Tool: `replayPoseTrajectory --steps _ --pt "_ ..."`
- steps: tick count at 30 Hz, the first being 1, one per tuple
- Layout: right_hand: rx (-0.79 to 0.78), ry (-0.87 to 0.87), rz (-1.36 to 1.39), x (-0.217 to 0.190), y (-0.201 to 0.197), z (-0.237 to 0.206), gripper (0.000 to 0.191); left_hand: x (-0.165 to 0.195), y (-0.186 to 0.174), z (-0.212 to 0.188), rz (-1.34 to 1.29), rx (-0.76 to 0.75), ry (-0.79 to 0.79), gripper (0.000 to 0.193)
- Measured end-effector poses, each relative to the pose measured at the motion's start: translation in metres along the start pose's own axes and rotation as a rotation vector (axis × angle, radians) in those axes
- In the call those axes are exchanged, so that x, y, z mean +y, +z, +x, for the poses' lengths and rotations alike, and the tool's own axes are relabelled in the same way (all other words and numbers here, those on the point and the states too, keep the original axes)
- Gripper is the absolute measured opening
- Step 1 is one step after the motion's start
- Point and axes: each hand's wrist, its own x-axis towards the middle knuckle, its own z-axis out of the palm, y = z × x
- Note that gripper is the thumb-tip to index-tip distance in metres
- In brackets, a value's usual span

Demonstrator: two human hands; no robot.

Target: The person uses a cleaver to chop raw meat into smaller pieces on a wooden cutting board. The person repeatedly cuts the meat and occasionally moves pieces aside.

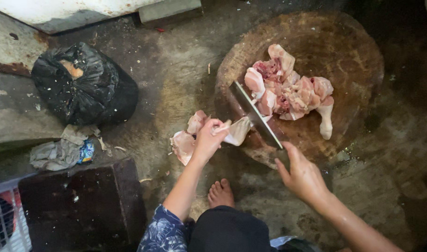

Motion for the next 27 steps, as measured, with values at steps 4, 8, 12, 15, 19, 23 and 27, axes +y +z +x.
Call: replayPoseTrajectory --steps 4,8,12,15,19,23,27 --pt "0.148 -0.143 0.054 -0.004 -0.008 0.002 0.055 0.001 0.017 0.008 -0.219 -0.013 0.118 0.025" --pt "0.183 -0.166 0.089 -0.012 -0.006 -0.003 0.053 0.012 0.028 0.001 0.149 0.077 0.371 0.020" --pt "0.100 -0.126 0.018 -0.017 0.005 0.005 0.055 0.028 0.023 -0.011 0.579 0.384 0.726 0.025" --pt "0.044 -0.097 -0.094 -0.018 0.007 0.018 0.053 0.035 0.019 -0.016 0.473 0.332 0.574 0.023" --pt "0.125 -0.211 -0.035 -0.022 -0.013 0.018 0.053 0.032 0.011 -0.020 0.304 0.289 0.418 0.031" --pt "0.318 -0.288 0.078 -0.029 -0.027 0.005 0.050 0.026 -0.004 -0.026 0.093 0.526 0.462 0.034" --pt "0.075 -0.144 -0.191 -0.021 -0.004 0.025 0.044 0.029 0.000 -0.029 0.267 0.686 0.762 0.033"
